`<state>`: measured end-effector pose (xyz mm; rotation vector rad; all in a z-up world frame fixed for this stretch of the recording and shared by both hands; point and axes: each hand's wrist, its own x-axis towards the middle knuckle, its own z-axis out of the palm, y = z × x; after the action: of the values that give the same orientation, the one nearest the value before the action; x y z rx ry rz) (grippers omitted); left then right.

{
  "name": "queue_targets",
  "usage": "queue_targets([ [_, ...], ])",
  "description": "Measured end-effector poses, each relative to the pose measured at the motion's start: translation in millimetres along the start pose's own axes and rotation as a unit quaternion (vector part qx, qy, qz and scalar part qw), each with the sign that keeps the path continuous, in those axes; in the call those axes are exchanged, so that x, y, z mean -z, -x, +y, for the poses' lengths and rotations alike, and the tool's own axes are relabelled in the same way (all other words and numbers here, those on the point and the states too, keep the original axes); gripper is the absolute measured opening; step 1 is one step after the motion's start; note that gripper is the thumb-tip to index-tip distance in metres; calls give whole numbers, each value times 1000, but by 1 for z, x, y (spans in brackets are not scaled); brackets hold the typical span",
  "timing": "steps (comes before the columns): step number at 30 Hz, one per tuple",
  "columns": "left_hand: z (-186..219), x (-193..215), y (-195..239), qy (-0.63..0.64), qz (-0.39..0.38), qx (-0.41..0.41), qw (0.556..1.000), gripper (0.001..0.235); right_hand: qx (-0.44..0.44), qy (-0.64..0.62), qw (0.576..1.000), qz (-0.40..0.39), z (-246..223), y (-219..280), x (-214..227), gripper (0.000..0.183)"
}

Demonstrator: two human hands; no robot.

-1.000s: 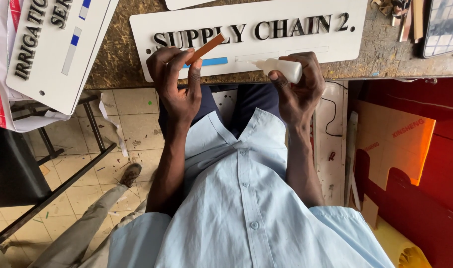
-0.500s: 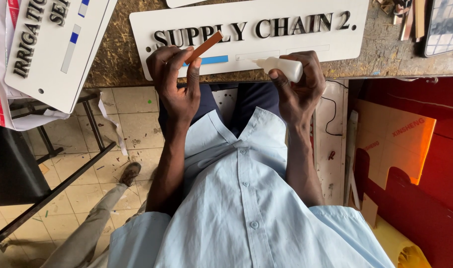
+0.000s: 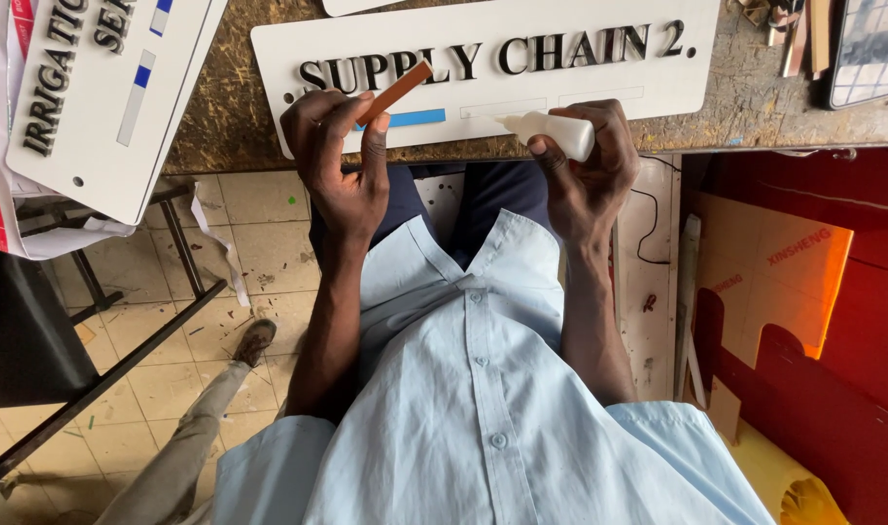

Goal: Applying glue to small decorative plastic strips and adhering them to signboards for assembly.

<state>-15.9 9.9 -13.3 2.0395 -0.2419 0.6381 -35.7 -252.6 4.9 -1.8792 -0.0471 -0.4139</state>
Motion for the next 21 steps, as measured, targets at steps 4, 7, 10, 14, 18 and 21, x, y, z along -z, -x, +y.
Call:
queue_targets([
  [4,-4,-1,1,13,0,-12,1000,16,3,-3,1000,2,-2,1,1,35],
  [7,-2,0,0,7,-13,-17,1000,15,-1,11,1000,6,0,2,4,36],
  [10,1,1,-1,9,-15,-16,1000,15,1,18,1000,2,7,3,7,39],
  [14,5,2,-4,13,-37,-19,999,15,5,13,1000,9,7,3,10,37],
  [18,5,1,-2,13,-39,-19,999,15,-3,7,1000,14,6,4,12,36],
  [21,8,2,-4,18,-44,-20,999,14,-7,9,1000,26,12,6,14,38],
])
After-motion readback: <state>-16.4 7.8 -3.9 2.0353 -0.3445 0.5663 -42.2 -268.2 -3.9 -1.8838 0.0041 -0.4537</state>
